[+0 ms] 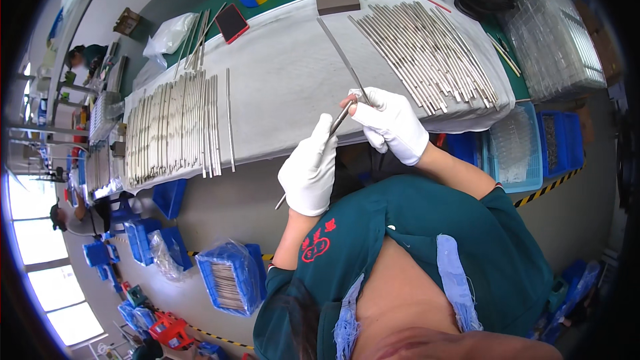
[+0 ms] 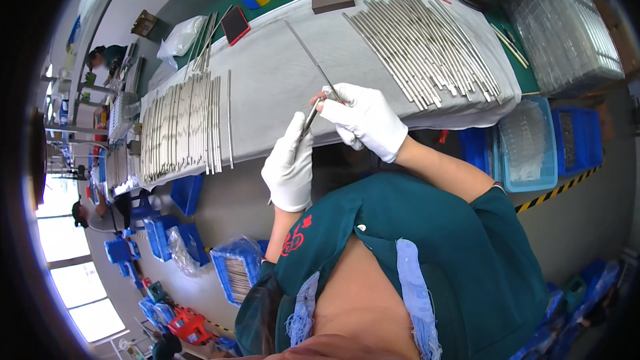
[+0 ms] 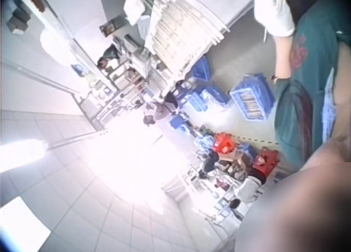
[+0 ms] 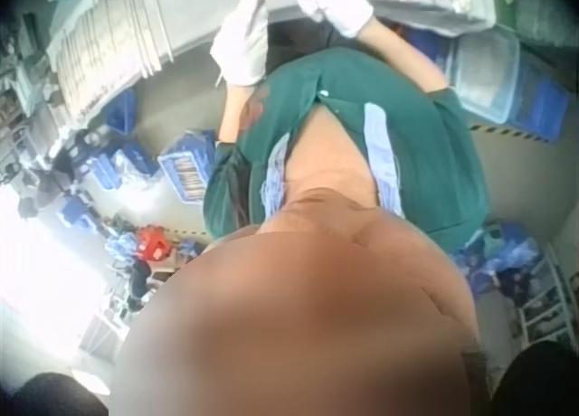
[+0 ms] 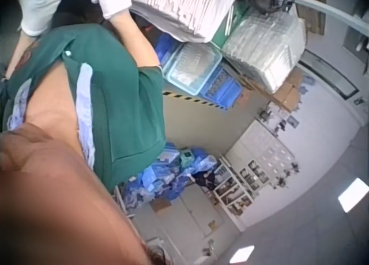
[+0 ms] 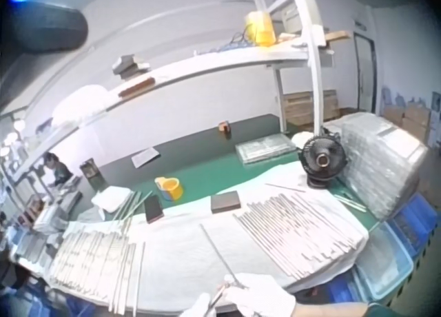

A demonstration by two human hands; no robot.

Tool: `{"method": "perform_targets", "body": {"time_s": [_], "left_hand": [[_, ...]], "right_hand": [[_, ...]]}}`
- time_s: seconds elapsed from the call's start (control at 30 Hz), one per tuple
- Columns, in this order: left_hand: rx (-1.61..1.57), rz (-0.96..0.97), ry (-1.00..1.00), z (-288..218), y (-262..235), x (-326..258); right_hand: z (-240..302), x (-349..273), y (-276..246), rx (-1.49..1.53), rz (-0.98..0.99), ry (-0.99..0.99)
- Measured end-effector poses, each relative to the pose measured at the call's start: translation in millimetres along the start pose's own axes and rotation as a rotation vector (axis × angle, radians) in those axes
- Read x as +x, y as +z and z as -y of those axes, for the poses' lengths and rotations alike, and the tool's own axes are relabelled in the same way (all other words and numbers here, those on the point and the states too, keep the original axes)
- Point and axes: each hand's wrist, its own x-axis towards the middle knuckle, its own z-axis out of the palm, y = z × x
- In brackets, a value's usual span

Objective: Manually filing or sanding the ends of thin metal rods on a workbench in an industrial setting.

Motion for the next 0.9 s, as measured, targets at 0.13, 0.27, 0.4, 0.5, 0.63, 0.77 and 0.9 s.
{"method": "perform_targets", "body": {"time_s": [0.13,0.27,0.4,0.5,0.63,0.77,0.9], "left_hand": [[-0.409,0.157,-0.307,4.8,3.8,-6.8],[-0.575,0.268,-0.472,-3.0,-3.6,-1.9],[-0.639,0.35,-0.602,-4.7,-5.1,0.0],[-0.693,0.402,-0.692,-9.3,-7.8,5.4],[-0.853,0.524,-0.956,-9.9,-7.1,12.3],[-0.985,0.494,-0.998,-8.2,-3.7,11.0],[-1.05,0.515,-1.115,-9.3,-7.6,15.2]], "right_hand": [[-2.1,1.1,-1.0,-0.011,0.008,-0.024],[-5.5,2.1,-2.6,0.001,-0.008,-0.024],[-5.7,2.5,-3.8,0.01,-0.015,-0.016],[-6.1,2.4,-4.2,0.007,-0.019,-0.011],[-6.6,2.1,-4.3,0.012,-0.026,-0.008],[-7.7,3.4,-5.1,0.017,-0.033,-0.005],[-8.4,3.3,-5.3,0.014,-0.055,-0.006]]}}
